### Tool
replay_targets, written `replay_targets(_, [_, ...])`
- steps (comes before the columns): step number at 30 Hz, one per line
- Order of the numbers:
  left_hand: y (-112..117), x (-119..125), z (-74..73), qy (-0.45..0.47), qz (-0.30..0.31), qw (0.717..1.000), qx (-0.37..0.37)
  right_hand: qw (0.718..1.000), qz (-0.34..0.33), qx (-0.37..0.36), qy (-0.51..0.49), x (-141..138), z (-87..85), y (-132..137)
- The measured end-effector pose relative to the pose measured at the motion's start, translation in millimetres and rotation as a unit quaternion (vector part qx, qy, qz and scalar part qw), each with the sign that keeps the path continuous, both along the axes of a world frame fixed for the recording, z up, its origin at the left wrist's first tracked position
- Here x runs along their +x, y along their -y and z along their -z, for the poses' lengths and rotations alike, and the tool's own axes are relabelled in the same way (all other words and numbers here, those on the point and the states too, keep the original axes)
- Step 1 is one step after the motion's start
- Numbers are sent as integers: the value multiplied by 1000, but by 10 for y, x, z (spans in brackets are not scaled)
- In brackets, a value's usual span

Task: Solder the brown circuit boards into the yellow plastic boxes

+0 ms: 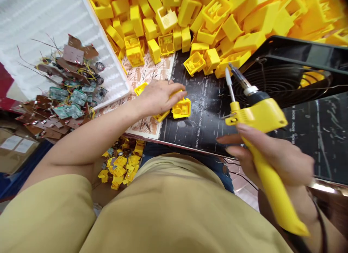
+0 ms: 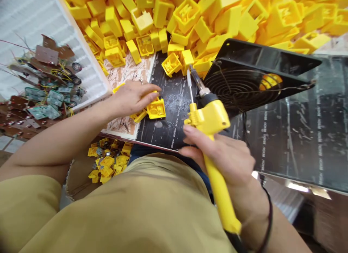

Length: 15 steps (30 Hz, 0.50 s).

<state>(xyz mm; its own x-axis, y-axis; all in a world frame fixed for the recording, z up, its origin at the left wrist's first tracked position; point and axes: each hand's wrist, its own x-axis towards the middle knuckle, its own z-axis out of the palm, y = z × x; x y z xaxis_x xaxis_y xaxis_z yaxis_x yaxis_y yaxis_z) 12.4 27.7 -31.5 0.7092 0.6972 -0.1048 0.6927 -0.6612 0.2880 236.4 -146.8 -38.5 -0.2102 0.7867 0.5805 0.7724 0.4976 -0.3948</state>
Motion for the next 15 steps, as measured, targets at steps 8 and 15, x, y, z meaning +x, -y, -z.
replay_targets(8, [91, -229, -26, 73, -19, 995, 70, 1000, 1, -4, 19, -113, 176, -197])
replay_targets(15, [440, -466, -38, 32, 22, 995, 87, 997, -6, 6, 77, -416, 202, -562])
